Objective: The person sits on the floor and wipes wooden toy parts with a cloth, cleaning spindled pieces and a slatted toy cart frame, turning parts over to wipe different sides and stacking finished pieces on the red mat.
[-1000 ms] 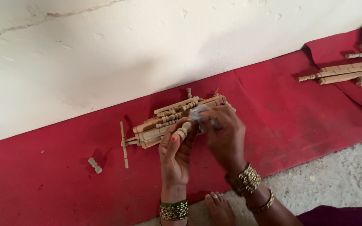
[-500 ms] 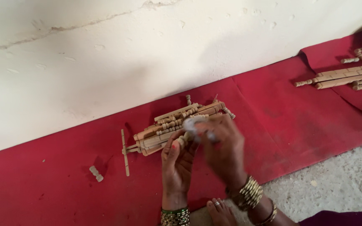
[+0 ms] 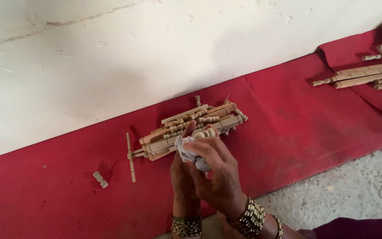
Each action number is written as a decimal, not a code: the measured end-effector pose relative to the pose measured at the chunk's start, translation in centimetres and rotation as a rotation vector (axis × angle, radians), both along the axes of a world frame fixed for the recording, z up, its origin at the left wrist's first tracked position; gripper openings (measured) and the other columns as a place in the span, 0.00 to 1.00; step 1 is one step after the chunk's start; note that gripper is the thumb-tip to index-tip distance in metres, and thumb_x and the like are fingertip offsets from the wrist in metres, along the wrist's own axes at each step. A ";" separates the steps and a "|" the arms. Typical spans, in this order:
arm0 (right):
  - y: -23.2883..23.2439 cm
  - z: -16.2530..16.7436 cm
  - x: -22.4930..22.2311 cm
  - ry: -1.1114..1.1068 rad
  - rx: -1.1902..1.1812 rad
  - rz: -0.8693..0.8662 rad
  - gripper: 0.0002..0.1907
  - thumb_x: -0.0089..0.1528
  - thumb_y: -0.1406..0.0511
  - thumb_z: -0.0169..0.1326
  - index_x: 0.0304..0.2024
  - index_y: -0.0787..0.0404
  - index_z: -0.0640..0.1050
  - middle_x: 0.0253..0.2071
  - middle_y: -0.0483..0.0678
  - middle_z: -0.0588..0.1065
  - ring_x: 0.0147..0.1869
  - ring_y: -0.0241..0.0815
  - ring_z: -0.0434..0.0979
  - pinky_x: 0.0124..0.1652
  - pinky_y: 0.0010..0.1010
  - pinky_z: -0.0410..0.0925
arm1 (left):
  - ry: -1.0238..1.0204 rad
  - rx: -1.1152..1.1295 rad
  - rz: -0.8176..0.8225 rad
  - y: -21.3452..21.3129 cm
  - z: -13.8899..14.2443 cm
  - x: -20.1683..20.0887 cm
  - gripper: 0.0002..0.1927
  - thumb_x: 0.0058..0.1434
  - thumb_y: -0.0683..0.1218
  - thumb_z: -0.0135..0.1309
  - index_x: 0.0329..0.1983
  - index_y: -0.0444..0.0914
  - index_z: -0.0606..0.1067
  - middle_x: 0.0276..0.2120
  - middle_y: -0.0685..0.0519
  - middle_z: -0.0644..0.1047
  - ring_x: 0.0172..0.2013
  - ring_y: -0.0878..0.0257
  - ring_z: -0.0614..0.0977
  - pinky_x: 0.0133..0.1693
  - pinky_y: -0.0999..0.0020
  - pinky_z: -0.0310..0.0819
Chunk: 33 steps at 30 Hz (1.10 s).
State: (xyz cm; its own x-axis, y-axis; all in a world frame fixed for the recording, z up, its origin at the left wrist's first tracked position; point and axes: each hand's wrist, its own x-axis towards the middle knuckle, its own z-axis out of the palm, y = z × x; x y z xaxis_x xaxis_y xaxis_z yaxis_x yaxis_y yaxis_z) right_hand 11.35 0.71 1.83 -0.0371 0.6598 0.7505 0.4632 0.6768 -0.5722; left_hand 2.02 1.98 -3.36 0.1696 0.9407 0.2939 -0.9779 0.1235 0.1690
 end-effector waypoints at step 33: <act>1.8 2.9 2.8 -0.065 -0.471 0.032 0.09 0.60 0.71 0.58 0.43 0.61 0.82 0.42 0.46 0.76 0.35 0.34 0.79 0.27 0.21 0.77 | 0.250 -0.392 0.313 -0.4 -1.4 2.1 0.22 0.72 0.51 0.57 0.59 0.30 0.70 0.51 0.44 0.77 0.49 0.59 0.79 0.51 0.69 0.76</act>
State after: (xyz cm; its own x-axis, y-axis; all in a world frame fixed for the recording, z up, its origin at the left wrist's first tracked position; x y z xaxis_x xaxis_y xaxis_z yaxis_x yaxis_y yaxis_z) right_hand 14.12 2.49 4.68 -0.1000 0.9255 0.3652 0.4918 0.3651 -0.7905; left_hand 4.09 1.57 -4.71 -0.1158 0.9881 -0.1014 -0.9141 -0.0660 0.4000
